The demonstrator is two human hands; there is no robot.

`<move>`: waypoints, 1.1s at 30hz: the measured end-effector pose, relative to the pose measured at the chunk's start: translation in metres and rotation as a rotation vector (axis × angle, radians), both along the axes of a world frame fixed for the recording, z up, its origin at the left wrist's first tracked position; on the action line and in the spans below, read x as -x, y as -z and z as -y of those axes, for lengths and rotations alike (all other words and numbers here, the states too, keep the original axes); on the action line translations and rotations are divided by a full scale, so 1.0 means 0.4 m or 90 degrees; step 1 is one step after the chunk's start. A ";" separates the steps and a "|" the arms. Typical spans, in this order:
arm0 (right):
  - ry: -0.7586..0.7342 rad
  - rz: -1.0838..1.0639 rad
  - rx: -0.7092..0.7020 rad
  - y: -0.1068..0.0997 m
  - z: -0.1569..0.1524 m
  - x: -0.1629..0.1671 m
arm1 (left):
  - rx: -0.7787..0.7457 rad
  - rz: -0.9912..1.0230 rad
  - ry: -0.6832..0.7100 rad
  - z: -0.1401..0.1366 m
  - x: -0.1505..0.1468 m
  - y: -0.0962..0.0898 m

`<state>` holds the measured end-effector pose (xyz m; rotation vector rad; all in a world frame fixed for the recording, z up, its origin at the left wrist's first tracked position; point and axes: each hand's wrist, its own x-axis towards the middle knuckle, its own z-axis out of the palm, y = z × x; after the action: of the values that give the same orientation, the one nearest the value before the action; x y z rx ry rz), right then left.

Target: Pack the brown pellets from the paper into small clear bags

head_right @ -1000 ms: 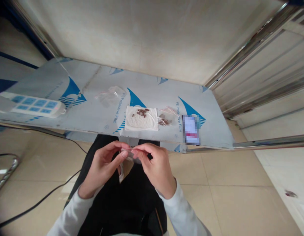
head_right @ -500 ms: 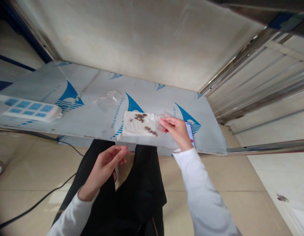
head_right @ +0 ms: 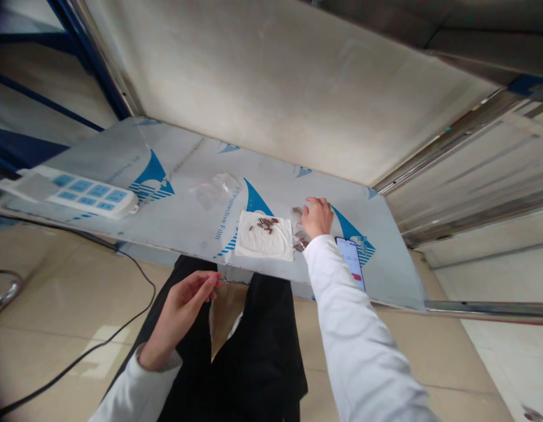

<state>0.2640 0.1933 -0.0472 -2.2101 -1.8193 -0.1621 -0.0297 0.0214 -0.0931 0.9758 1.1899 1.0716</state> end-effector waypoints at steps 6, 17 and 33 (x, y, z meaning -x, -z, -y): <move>-0.234 -0.031 0.063 0.038 -0.145 0.182 | 0.005 -0.019 -0.040 0.005 0.018 0.011; -0.378 -0.092 0.064 0.178 -0.185 0.553 | 0.014 -0.024 -0.106 0.022 0.062 -0.010; -0.220 -0.340 -0.041 0.173 -0.160 0.484 | 0.020 -0.051 -0.101 0.017 0.042 0.048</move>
<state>0.0704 0.2574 -0.1163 -1.6458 -1.8028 0.3939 -0.0465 0.0146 -0.1125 0.9190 1.3643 1.1446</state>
